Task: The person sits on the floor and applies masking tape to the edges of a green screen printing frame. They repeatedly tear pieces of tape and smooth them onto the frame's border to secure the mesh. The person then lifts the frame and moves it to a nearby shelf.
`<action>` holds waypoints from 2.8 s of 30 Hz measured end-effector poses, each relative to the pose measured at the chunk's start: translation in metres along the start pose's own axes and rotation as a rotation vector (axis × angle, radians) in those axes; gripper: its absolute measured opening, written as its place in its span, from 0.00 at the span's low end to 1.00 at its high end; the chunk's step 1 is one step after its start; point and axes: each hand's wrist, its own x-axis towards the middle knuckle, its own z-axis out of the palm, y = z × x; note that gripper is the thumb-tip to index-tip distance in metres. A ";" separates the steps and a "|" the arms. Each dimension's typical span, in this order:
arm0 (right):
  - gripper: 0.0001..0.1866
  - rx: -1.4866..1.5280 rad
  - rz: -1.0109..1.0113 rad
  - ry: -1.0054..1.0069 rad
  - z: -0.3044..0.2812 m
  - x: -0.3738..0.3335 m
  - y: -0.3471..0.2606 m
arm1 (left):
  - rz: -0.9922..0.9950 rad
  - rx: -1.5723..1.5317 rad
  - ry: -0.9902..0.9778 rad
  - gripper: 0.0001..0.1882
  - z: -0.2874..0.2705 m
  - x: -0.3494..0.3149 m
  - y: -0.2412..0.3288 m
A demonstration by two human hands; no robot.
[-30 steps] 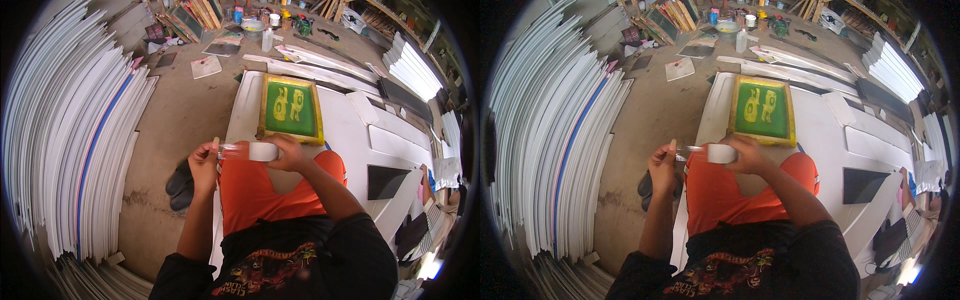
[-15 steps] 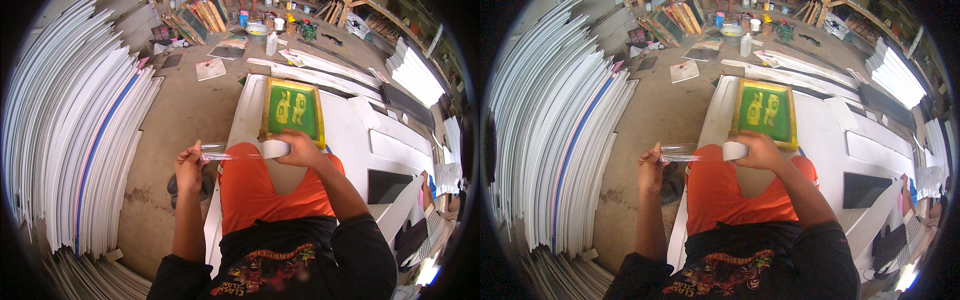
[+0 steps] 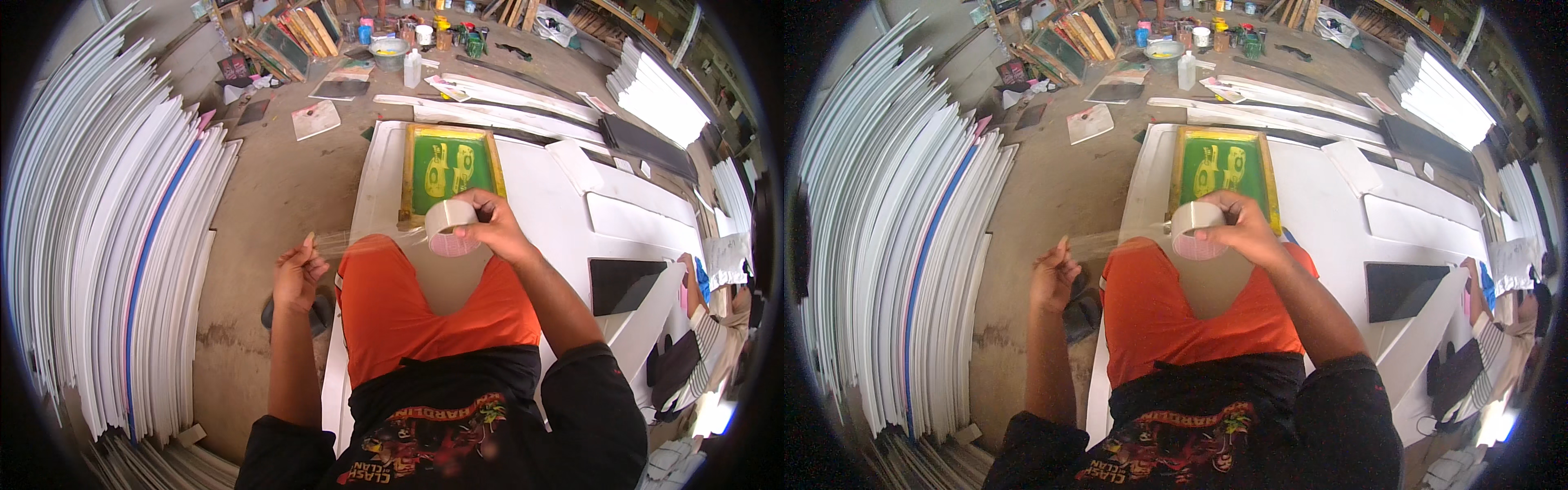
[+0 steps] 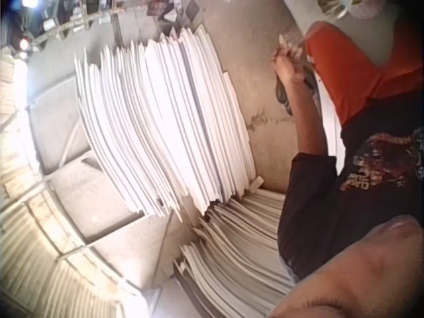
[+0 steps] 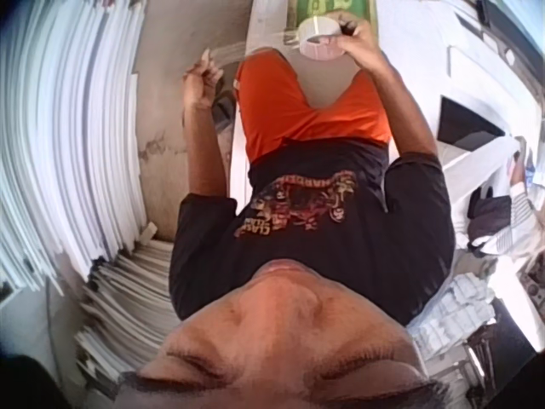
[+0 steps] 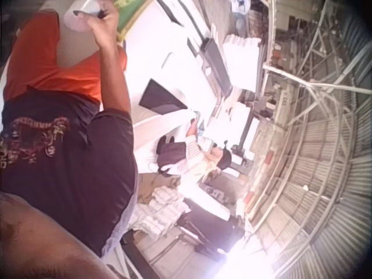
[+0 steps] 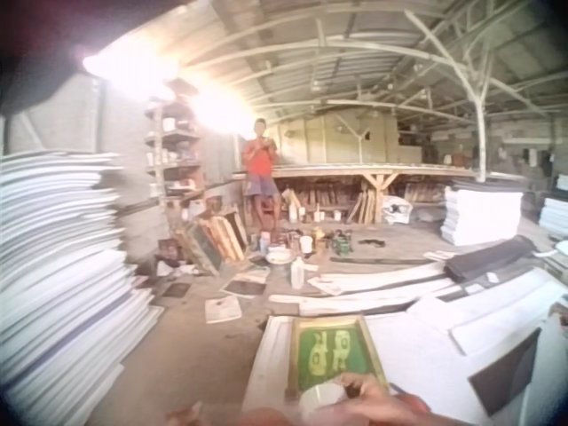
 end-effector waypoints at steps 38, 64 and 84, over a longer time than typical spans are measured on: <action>0.28 -0.341 -0.113 0.203 -0.086 -0.054 -0.011 | -0.242 0.160 -0.258 0.13 0.019 0.052 -0.003; 0.29 -1.133 0.226 -0.013 -0.194 -0.084 0.012 | -0.202 0.278 -0.274 0.08 0.077 0.123 -0.062; 0.29 -1.226 0.454 -0.107 -0.271 -0.057 0.185 | -0.205 0.727 -0.125 0.12 0.063 0.238 -0.223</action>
